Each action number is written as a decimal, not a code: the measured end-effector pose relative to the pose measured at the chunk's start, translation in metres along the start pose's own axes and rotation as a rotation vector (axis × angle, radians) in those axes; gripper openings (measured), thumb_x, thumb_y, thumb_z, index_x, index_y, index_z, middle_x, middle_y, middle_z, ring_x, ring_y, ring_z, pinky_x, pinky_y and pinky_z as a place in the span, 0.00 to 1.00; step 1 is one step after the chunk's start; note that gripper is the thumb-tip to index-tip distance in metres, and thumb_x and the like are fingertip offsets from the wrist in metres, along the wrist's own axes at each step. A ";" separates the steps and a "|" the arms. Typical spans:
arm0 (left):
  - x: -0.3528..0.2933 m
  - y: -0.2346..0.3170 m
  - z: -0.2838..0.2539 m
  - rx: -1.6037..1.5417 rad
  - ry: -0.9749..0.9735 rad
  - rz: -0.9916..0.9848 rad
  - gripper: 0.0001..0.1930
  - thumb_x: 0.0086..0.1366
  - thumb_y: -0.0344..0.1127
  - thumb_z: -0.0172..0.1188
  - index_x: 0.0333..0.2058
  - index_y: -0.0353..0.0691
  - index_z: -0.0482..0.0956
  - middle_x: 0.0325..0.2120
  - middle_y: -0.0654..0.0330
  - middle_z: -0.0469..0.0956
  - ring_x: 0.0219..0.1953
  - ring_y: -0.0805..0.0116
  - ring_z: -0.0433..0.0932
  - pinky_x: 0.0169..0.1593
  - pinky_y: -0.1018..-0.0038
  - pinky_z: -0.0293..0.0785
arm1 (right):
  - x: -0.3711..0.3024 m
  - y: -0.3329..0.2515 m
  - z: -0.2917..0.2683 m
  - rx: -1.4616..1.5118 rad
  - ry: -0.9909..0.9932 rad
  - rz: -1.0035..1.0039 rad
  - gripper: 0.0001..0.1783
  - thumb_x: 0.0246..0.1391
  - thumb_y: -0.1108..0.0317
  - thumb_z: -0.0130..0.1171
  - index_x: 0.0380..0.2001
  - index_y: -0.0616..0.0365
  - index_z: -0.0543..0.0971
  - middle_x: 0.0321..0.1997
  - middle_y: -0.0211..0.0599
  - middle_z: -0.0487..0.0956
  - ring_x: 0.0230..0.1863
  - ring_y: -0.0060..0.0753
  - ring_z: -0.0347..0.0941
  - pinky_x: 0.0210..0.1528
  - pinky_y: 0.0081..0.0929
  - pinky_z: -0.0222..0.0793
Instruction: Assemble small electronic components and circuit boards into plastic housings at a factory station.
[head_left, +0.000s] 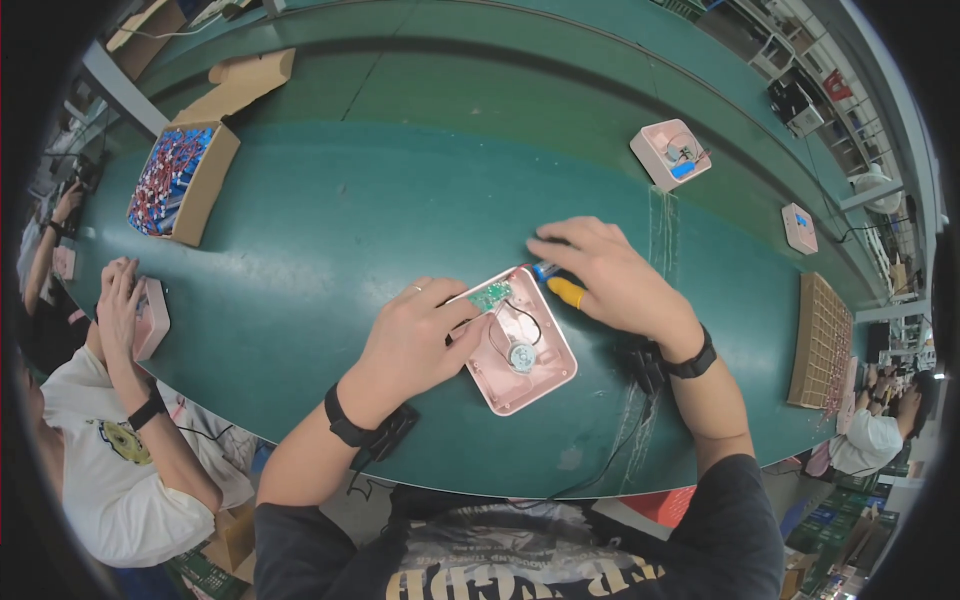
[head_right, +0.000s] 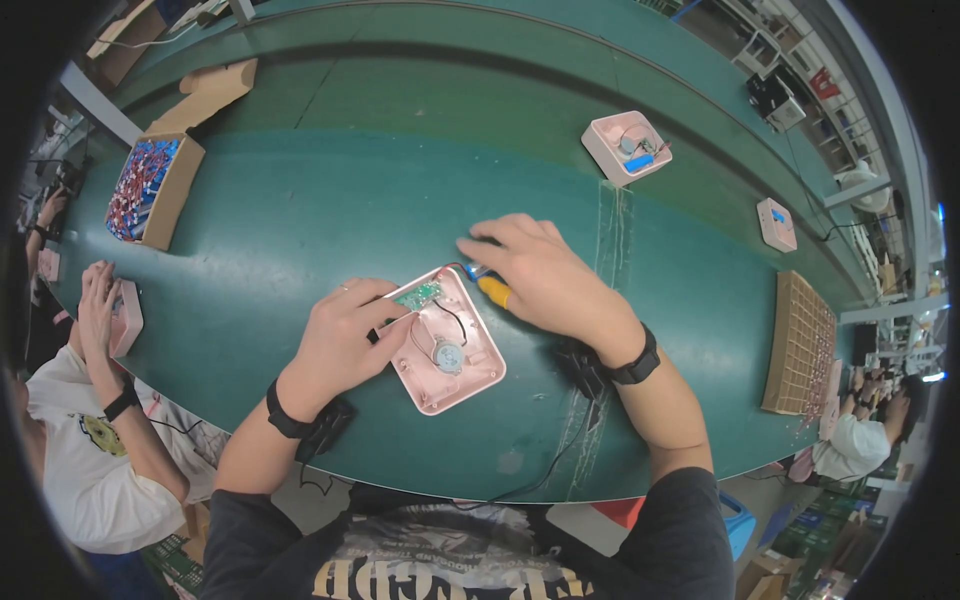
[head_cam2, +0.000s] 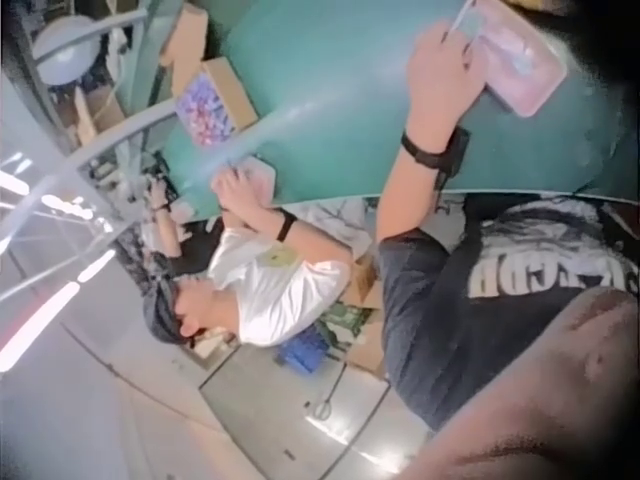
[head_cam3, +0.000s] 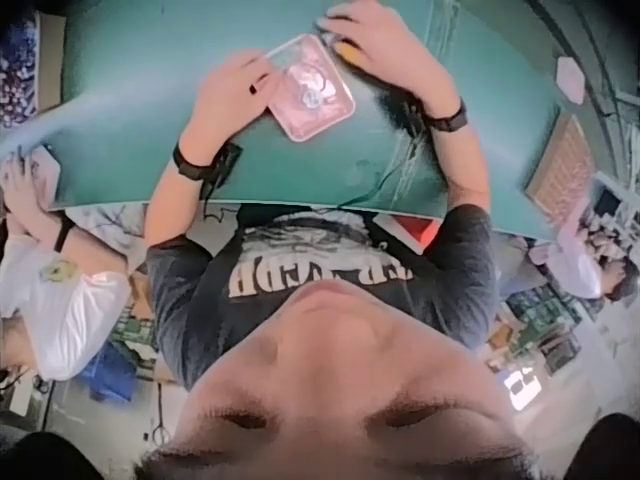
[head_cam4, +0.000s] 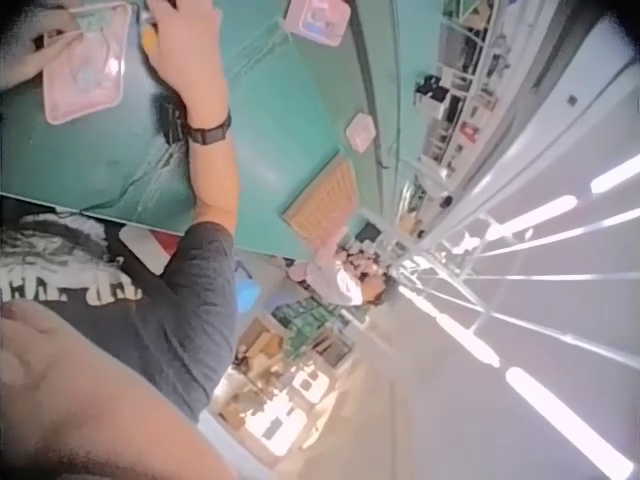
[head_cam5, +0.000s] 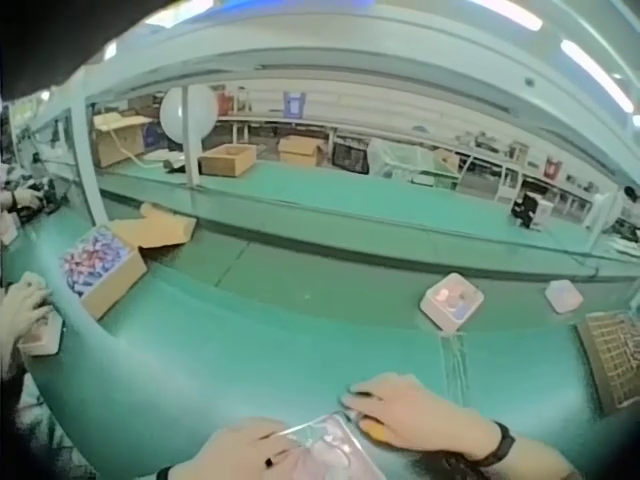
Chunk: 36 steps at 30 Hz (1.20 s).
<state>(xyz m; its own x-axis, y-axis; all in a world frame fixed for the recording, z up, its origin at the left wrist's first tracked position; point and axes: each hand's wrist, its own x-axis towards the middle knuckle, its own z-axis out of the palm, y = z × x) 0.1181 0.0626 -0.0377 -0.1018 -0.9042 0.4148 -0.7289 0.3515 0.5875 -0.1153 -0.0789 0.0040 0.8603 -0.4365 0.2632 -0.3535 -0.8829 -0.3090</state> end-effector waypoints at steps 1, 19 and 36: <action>0.001 0.000 0.000 0.006 0.011 -0.015 0.05 0.57 0.30 0.70 0.32 0.38 0.85 0.36 0.57 0.83 0.32 0.58 0.81 0.35 0.67 0.78 | -0.001 0.002 -0.001 -0.004 0.000 0.000 0.14 0.52 0.70 0.69 0.42 0.59 0.83 0.48 0.39 0.82 0.51 0.49 0.77 0.55 0.42 0.71; 0.000 -0.001 0.002 0.023 0.021 -0.026 0.05 0.57 0.30 0.71 0.30 0.38 0.84 0.35 0.58 0.82 0.31 0.60 0.79 0.34 0.66 0.77 | 0.004 -0.020 -0.004 0.853 -0.186 0.475 0.14 0.54 0.76 0.71 0.45 0.60 0.84 0.30 0.25 0.77 0.35 0.16 0.72 0.38 0.22 0.70; 0.003 -0.003 0.000 0.013 0.017 -0.040 0.05 0.58 0.33 0.70 0.32 0.39 0.85 0.34 0.59 0.81 0.32 0.60 0.79 0.34 0.67 0.78 | 0.002 -0.038 0.002 -0.019 -0.043 -0.074 0.17 0.42 0.73 0.70 0.40 0.60 0.86 0.48 0.34 0.80 0.50 0.42 0.72 0.51 0.37 0.69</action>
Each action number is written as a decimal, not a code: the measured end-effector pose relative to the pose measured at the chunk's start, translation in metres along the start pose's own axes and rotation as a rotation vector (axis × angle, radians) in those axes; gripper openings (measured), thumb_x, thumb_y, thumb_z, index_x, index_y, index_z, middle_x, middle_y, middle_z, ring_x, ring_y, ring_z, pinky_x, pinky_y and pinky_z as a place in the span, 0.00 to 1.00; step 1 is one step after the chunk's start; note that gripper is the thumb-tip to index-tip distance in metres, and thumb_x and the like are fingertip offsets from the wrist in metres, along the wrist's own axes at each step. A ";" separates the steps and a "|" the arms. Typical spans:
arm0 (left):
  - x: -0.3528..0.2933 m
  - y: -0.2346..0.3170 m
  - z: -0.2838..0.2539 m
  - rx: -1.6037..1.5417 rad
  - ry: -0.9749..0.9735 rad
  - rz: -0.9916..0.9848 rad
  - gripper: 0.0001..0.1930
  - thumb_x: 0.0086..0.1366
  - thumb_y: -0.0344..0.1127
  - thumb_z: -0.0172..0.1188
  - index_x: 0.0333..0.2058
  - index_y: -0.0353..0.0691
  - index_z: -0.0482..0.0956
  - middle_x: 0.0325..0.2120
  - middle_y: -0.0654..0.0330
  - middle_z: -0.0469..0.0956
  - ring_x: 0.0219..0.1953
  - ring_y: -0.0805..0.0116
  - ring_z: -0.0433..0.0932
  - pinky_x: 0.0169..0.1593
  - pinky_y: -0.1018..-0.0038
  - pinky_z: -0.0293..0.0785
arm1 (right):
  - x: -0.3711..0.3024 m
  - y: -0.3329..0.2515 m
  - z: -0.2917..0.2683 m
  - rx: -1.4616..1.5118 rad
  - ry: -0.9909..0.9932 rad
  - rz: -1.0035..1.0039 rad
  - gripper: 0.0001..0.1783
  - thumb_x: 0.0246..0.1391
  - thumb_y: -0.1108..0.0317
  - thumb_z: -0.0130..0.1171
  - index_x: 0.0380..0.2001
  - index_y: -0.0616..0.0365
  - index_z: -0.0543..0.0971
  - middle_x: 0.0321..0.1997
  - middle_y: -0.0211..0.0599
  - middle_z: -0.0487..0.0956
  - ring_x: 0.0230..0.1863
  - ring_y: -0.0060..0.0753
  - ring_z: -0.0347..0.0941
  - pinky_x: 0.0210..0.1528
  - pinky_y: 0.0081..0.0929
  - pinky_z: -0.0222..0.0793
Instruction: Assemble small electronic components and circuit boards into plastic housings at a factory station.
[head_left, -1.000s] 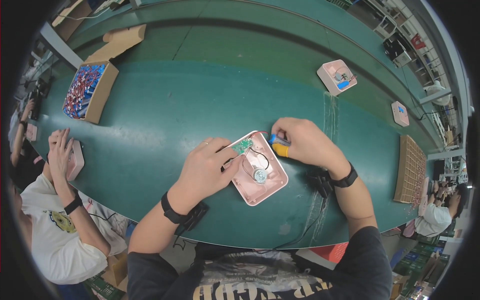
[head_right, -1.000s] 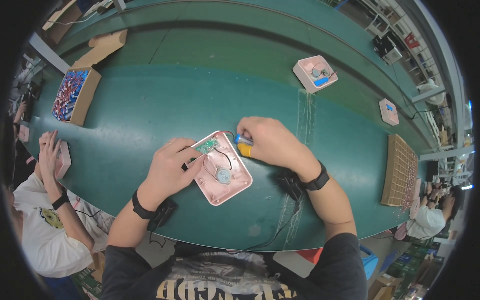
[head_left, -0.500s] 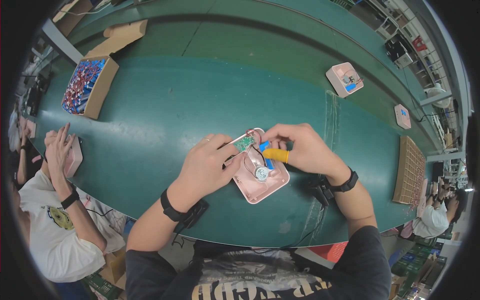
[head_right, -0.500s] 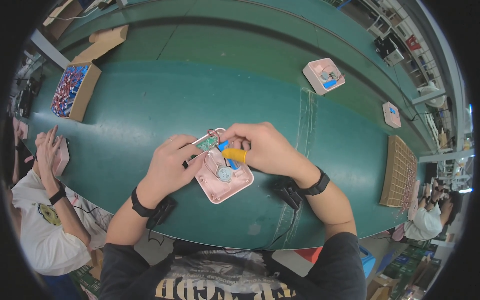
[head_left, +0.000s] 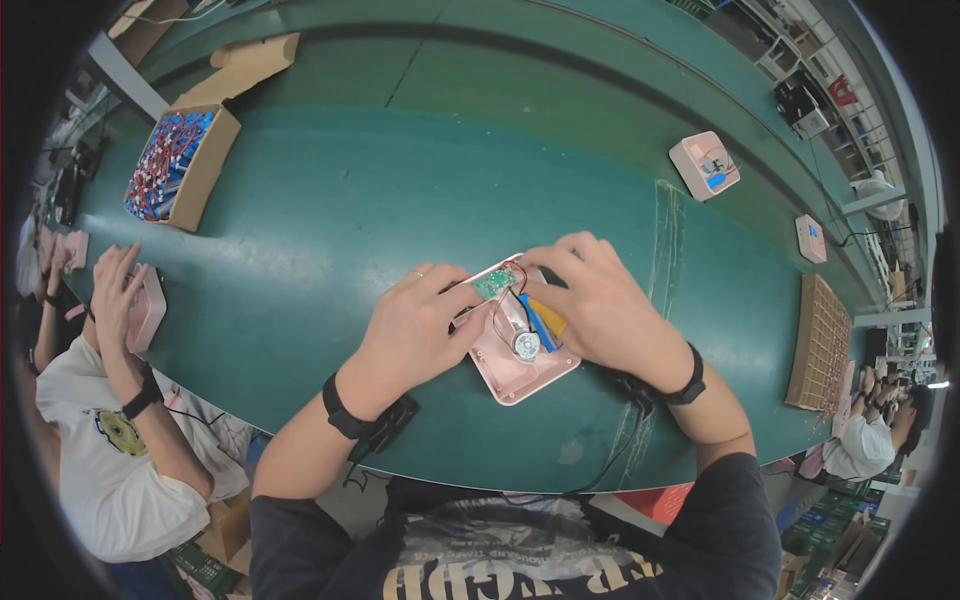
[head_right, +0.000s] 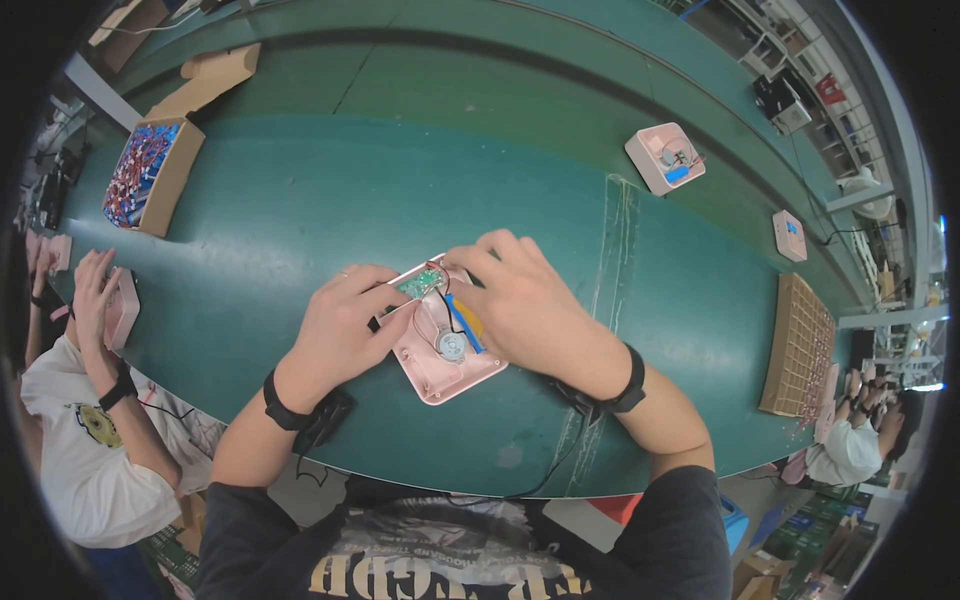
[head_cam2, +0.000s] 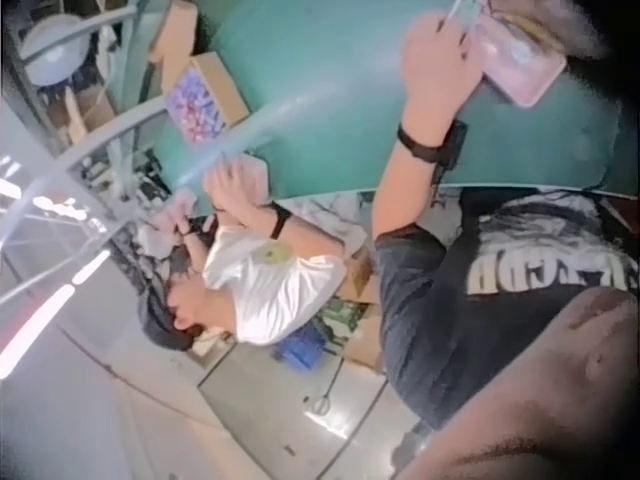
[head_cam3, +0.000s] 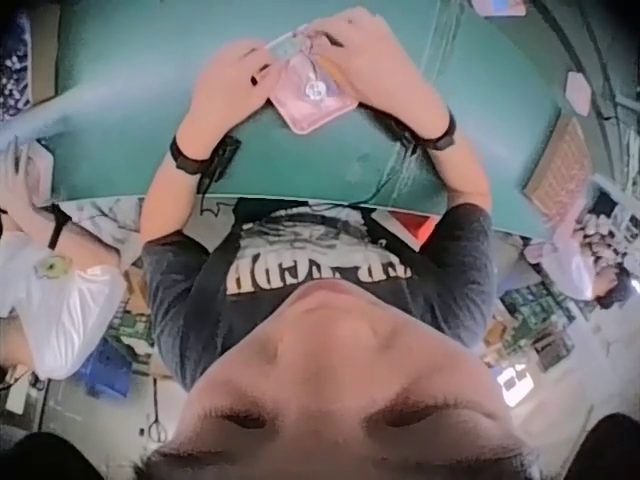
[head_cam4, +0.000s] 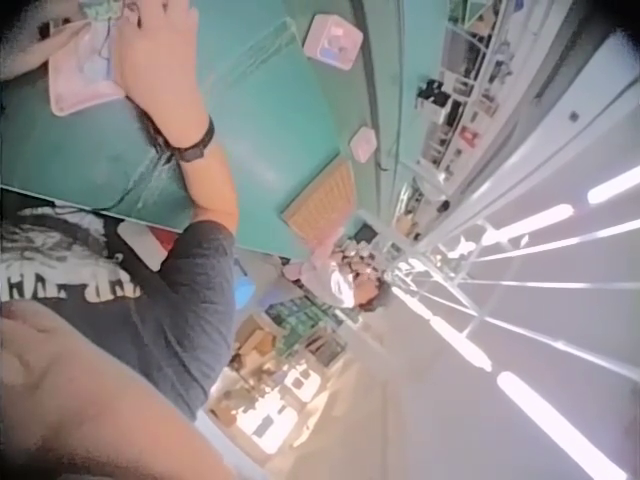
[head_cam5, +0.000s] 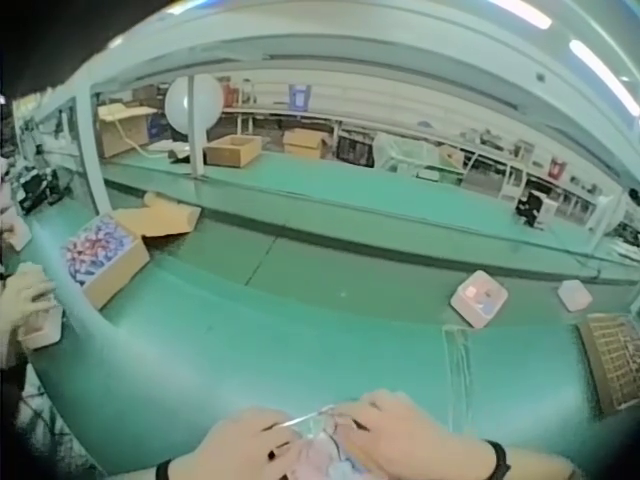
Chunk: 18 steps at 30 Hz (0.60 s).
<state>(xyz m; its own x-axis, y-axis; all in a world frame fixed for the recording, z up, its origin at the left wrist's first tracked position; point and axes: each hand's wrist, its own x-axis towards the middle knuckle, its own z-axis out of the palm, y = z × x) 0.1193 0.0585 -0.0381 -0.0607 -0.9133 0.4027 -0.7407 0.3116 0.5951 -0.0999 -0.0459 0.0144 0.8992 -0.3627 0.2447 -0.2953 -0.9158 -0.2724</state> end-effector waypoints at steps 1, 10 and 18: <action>0.000 0.000 0.000 0.004 0.001 0.004 0.06 0.59 0.34 0.70 0.32 0.40 0.85 0.34 0.59 0.80 0.32 0.60 0.80 0.34 0.67 0.78 | -0.001 -0.002 0.001 0.000 0.000 0.000 0.17 0.42 0.73 0.70 0.40 0.60 0.86 0.48 0.34 0.80 0.50 0.42 0.72 0.51 0.37 0.69; -0.001 -0.003 -0.002 0.001 -0.002 -0.001 0.06 0.59 0.34 0.70 0.31 0.40 0.85 0.33 0.59 0.80 0.32 0.60 0.80 0.34 0.66 0.78 | -0.007 -0.013 -0.014 -0.142 -0.132 -0.004 0.16 0.45 0.68 0.67 0.40 0.57 0.86 0.37 0.31 0.77 0.40 0.35 0.70 0.42 0.33 0.64; 0.000 -0.006 -0.003 -0.023 -0.004 -0.023 0.05 0.58 0.31 0.71 0.29 0.38 0.84 0.35 0.57 0.82 0.31 0.60 0.80 0.34 0.67 0.77 | -0.014 -0.024 -0.018 -0.244 -0.278 -0.016 0.15 0.49 0.64 0.66 0.40 0.57 0.84 0.27 0.26 0.76 0.32 0.31 0.73 0.38 0.31 0.64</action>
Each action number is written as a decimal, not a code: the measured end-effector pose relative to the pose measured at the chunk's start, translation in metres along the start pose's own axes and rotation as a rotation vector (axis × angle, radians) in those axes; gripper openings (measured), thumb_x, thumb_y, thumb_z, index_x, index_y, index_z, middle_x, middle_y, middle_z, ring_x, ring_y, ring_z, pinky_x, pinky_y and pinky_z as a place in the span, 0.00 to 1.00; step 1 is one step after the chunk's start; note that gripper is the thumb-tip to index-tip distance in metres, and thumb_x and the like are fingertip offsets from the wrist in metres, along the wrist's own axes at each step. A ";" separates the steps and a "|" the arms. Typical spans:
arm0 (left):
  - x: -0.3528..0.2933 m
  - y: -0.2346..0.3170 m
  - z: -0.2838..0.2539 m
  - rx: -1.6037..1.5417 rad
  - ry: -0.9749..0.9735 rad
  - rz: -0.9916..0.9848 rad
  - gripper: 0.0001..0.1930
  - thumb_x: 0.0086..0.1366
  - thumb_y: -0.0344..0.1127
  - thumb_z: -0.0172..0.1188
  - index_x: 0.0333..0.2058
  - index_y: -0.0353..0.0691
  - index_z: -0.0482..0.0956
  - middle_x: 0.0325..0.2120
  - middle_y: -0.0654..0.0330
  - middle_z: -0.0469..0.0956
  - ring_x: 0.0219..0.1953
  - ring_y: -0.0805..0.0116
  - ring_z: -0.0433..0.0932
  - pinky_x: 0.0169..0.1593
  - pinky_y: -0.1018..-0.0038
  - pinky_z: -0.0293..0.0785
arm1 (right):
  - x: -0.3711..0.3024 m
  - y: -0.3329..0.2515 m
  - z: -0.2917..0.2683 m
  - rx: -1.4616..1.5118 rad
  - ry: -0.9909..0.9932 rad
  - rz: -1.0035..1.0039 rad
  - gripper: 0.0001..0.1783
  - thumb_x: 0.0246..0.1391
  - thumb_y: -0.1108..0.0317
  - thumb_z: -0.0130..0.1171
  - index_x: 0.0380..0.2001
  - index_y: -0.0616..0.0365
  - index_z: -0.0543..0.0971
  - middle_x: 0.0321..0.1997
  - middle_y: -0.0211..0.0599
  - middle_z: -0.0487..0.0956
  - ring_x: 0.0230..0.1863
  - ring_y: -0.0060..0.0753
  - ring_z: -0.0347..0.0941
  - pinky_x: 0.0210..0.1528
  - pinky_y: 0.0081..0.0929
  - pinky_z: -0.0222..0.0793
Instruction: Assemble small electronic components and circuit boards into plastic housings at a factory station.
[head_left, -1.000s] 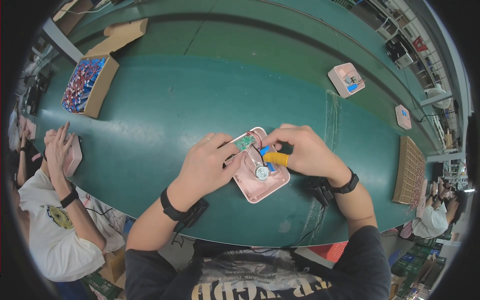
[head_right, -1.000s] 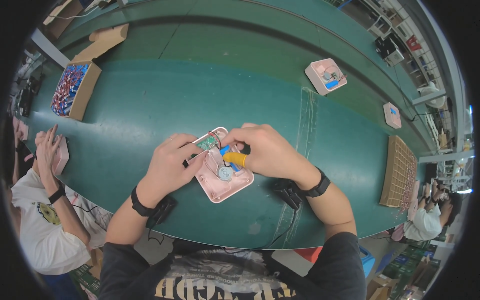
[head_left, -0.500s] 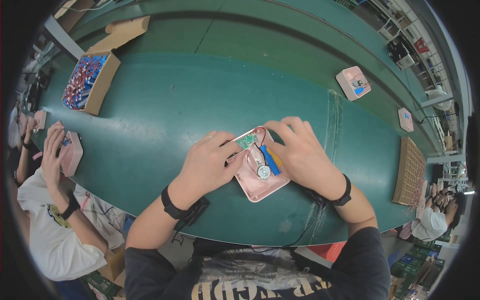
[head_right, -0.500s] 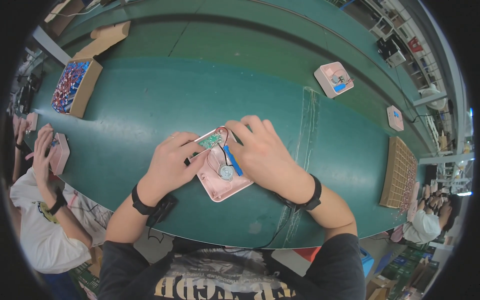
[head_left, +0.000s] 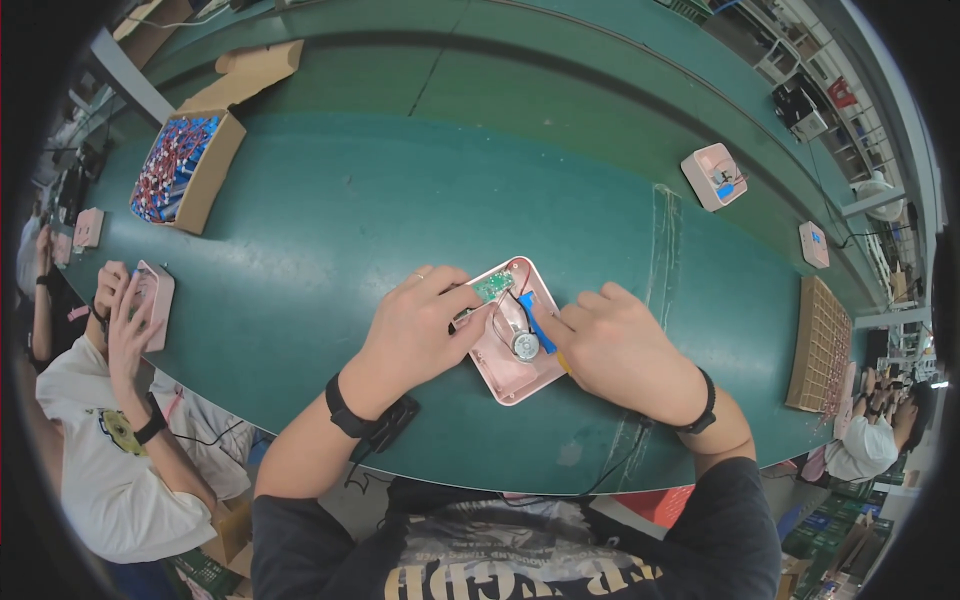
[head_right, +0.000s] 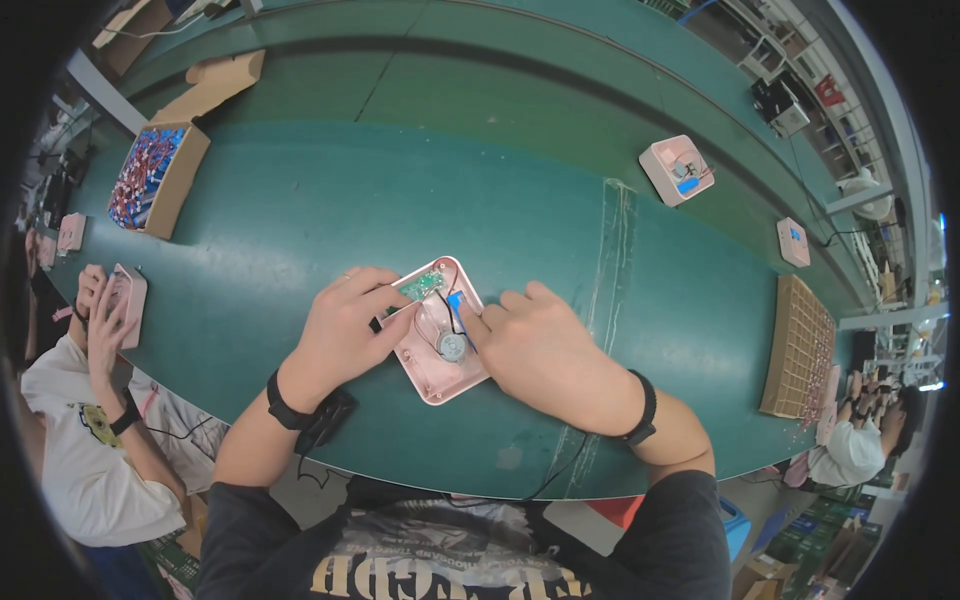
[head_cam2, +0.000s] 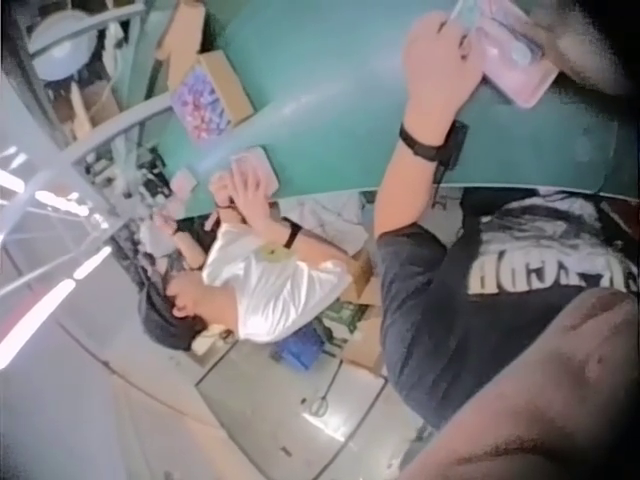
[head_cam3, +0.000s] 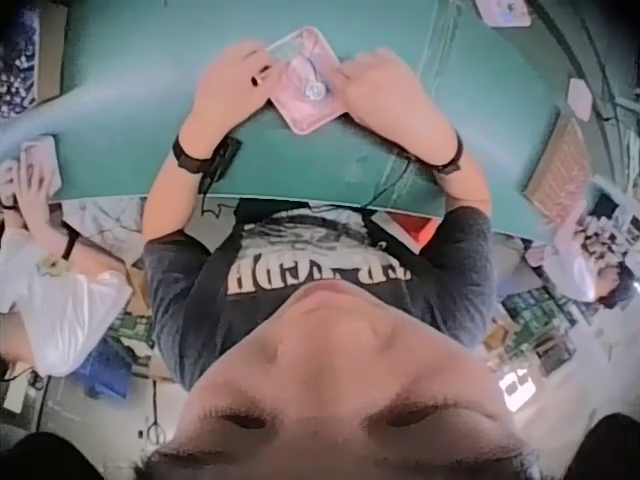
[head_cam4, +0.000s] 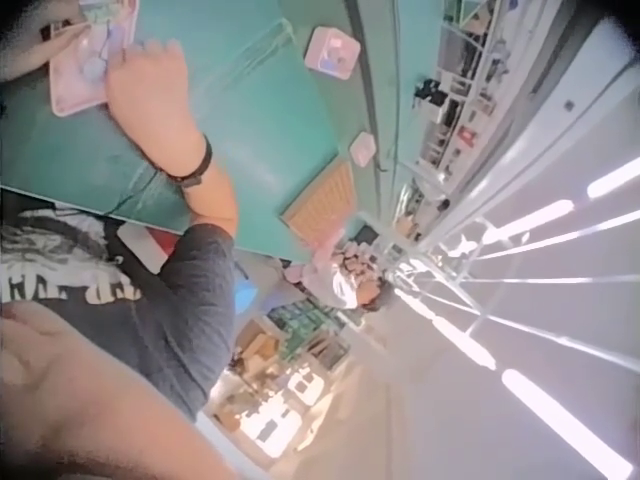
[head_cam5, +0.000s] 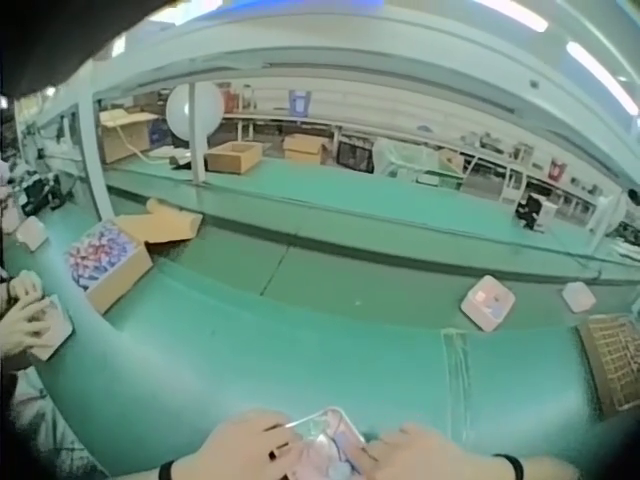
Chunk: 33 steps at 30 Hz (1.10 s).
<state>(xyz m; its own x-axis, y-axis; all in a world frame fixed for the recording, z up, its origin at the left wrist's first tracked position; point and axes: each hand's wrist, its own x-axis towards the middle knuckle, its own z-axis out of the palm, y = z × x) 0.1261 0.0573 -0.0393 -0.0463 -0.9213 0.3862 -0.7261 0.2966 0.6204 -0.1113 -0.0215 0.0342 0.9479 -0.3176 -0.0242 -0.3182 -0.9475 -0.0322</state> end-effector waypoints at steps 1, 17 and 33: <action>0.001 0.000 0.000 0.005 0.008 0.000 0.05 0.57 0.31 0.71 0.29 0.38 0.84 0.35 0.57 0.82 0.31 0.61 0.80 0.34 0.67 0.77 | -0.001 -0.001 -0.003 0.031 0.007 -0.010 0.15 0.49 0.65 0.66 0.41 0.57 0.84 0.27 0.26 0.77 0.32 0.31 0.74 0.37 0.31 0.65; 0.007 -0.005 -0.015 -0.009 0.278 -0.016 0.14 0.57 0.29 0.68 0.44 0.40 0.81 0.44 0.54 0.79 0.45 0.51 0.78 0.46 0.61 0.77 | 0.011 0.020 0.028 0.004 0.132 0.130 0.10 0.52 0.65 0.66 0.32 0.57 0.77 0.21 0.35 0.77 0.24 0.41 0.78 0.28 0.38 0.71; 0.007 -0.054 -0.066 0.787 0.319 -0.266 0.21 0.59 0.41 0.69 0.49 0.39 0.80 0.52 0.45 0.75 0.55 0.42 0.72 0.53 0.51 0.72 | 0.040 0.073 0.064 0.343 0.336 0.397 0.34 0.59 0.64 0.67 0.67 0.58 0.69 0.74 0.55 0.61 0.76 0.57 0.55 0.74 0.42 0.57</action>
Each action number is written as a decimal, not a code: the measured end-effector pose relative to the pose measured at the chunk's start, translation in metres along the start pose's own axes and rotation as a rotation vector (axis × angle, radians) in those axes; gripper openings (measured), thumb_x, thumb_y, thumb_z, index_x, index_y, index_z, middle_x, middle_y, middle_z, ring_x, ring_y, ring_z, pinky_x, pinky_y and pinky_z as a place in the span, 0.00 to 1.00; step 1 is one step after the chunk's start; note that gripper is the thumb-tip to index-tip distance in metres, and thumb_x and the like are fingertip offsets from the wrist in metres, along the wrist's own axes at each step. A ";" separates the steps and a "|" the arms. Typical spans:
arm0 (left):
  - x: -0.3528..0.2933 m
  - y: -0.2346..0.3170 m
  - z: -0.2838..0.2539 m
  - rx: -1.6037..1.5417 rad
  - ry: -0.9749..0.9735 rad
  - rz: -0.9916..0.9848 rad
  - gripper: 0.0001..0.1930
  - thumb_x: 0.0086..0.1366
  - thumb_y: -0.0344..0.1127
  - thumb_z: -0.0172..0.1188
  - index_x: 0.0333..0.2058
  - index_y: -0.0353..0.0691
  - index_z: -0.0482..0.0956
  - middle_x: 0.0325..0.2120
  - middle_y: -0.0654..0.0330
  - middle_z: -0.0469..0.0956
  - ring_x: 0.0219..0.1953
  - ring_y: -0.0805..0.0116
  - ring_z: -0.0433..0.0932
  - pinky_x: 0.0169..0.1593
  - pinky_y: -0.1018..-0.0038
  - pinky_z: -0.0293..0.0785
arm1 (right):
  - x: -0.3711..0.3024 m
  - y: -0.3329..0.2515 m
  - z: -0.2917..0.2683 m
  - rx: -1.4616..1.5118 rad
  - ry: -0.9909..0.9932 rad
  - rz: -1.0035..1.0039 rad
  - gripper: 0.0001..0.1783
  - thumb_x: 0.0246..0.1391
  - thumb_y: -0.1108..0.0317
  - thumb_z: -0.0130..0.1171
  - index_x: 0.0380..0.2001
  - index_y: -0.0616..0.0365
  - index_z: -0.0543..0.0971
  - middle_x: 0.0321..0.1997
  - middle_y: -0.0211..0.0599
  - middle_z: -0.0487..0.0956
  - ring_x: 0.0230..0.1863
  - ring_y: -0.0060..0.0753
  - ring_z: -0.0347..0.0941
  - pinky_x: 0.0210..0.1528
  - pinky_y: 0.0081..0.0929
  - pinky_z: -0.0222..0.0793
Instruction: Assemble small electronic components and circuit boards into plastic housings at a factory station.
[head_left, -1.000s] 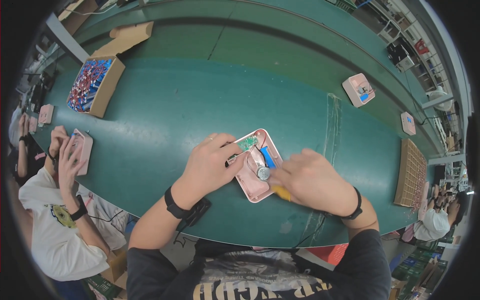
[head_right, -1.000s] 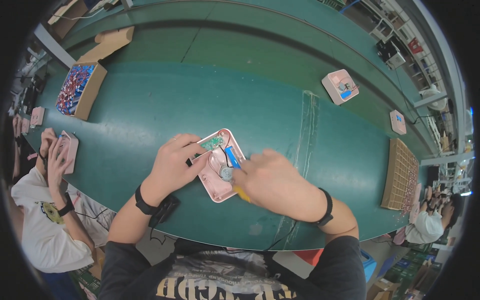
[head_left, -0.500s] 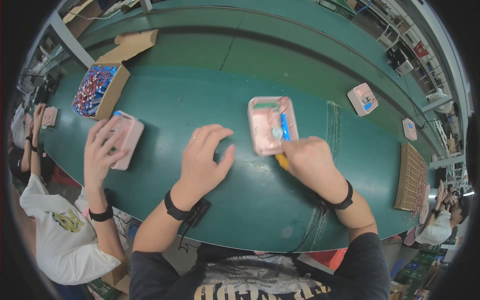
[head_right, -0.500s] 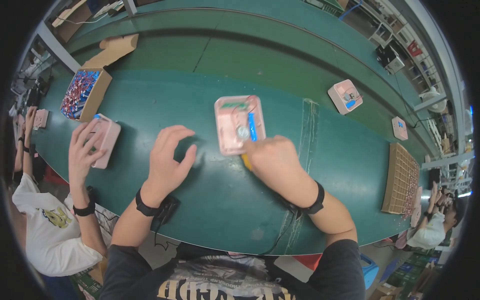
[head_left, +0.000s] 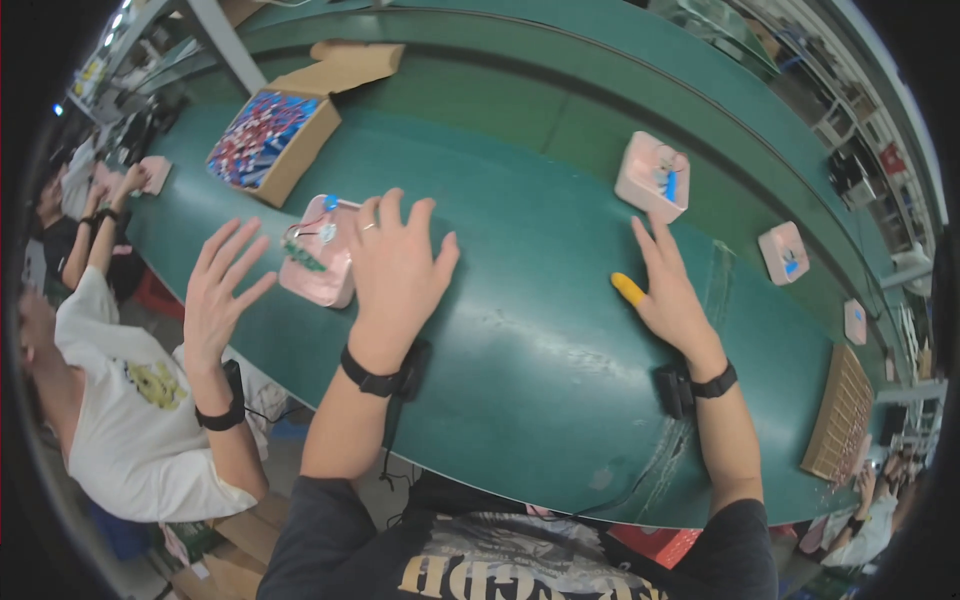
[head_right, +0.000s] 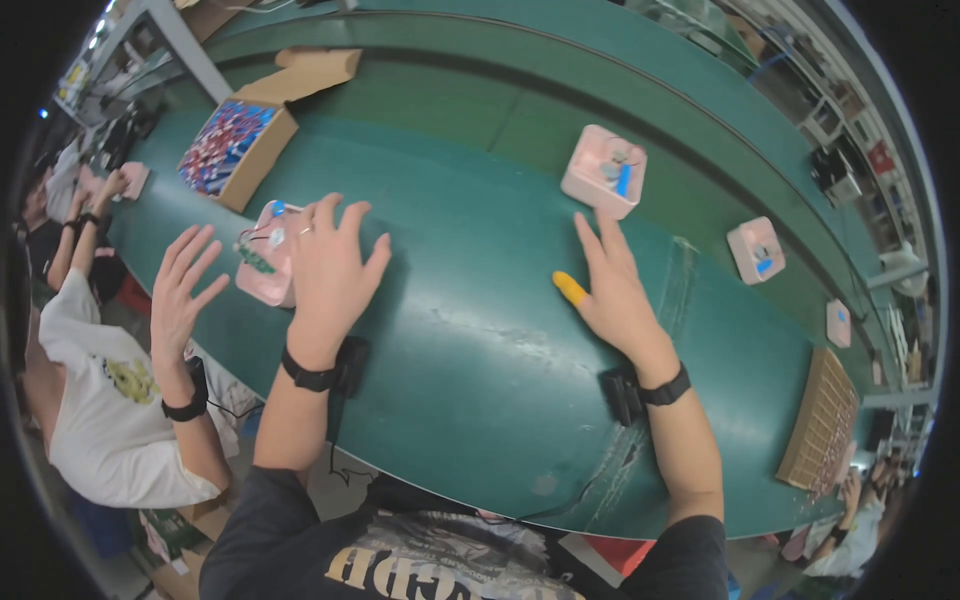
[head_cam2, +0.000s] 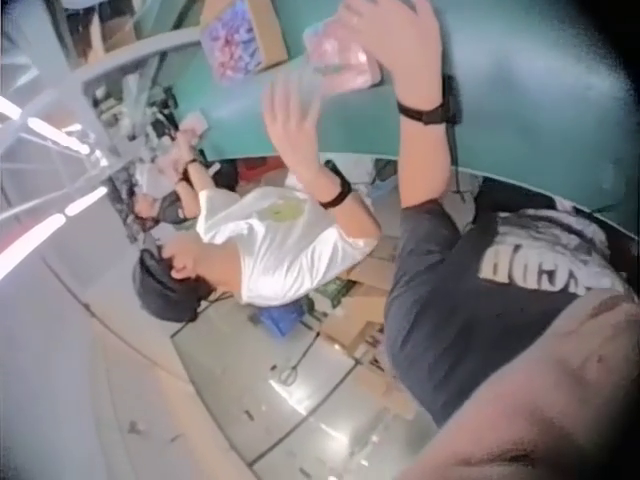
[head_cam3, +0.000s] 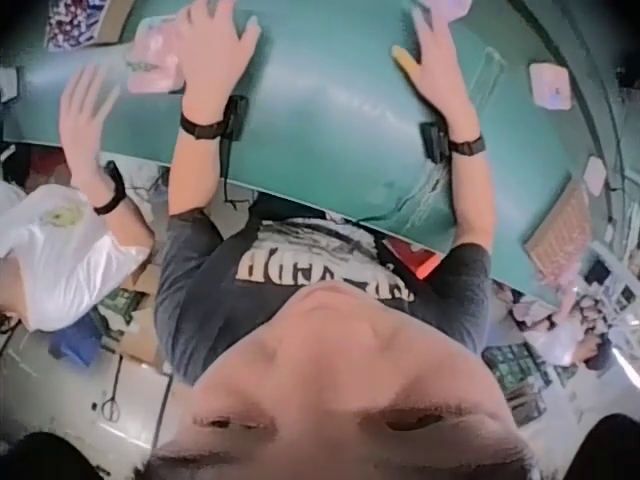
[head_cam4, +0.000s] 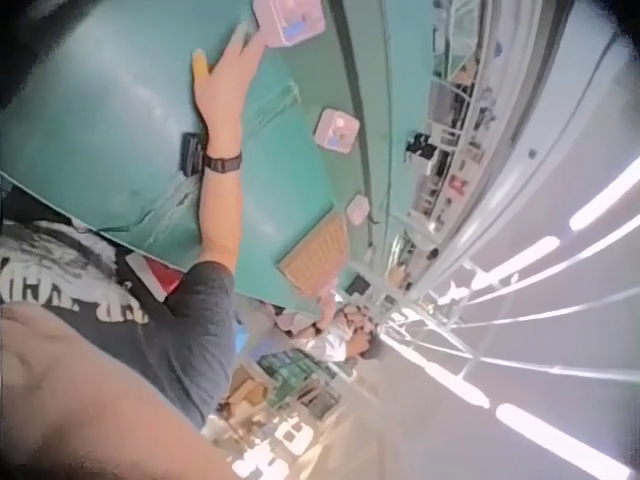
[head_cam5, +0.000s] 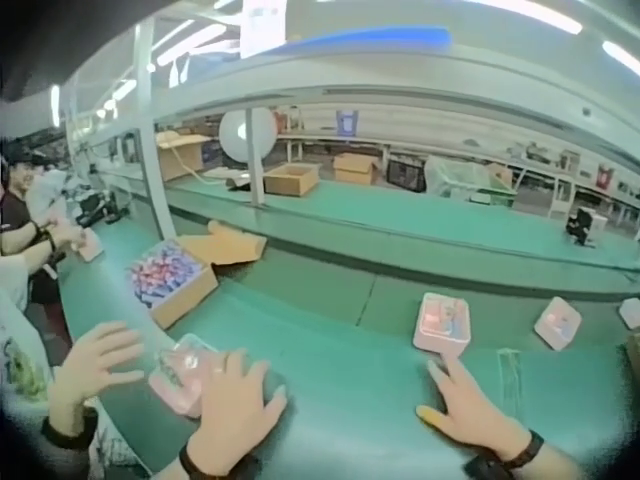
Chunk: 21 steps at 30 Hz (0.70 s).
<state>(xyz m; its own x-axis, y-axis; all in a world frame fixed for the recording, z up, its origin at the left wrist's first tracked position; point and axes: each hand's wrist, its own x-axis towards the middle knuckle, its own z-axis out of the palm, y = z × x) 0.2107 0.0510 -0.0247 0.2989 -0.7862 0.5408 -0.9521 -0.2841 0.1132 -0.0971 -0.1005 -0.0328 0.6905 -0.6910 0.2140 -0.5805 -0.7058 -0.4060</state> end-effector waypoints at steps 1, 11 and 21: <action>0.001 0.001 0.000 0.024 0.009 0.009 0.22 0.59 0.42 0.69 0.49 0.39 0.80 0.52 0.45 0.75 0.55 0.41 0.72 0.53 0.50 0.72 | 0.000 0.001 0.001 -0.020 -0.005 0.048 0.36 0.61 0.64 0.66 0.70 0.57 0.67 0.79 0.54 0.56 0.80 0.57 0.50 0.78 0.43 0.52; -0.002 0.006 0.001 -0.098 -0.092 -0.049 0.18 0.59 0.41 0.69 0.46 0.41 0.80 0.49 0.50 0.76 0.48 0.50 0.77 0.49 0.55 0.75 | 0.002 0.004 0.005 -0.075 -0.163 0.071 0.37 0.64 0.60 0.63 0.73 0.55 0.65 0.81 0.54 0.51 0.82 0.56 0.41 0.80 0.47 0.45; -0.026 0.050 0.000 -0.602 -0.194 0.603 0.12 0.55 0.38 0.70 0.38 0.43 0.81 0.41 0.60 0.78 0.40 0.57 0.80 0.43 0.62 0.77 | 0.003 0.006 0.003 -0.056 -0.128 -0.090 0.34 0.62 0.62 0.65 0.69 0.53 0.70 0.77 0.48 0.61 0.79 0.56 0.52 0.78 0.46 0.51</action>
<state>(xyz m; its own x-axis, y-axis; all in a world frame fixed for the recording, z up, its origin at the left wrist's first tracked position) 0.1555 0.0571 -0.0325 -0.3132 -0.8040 0.5054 -0.8074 0.5057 0.3041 -0.0974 -0.1063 -0.0374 0.7881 -0.6016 0.1304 -0.5348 -0.7740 -0.3390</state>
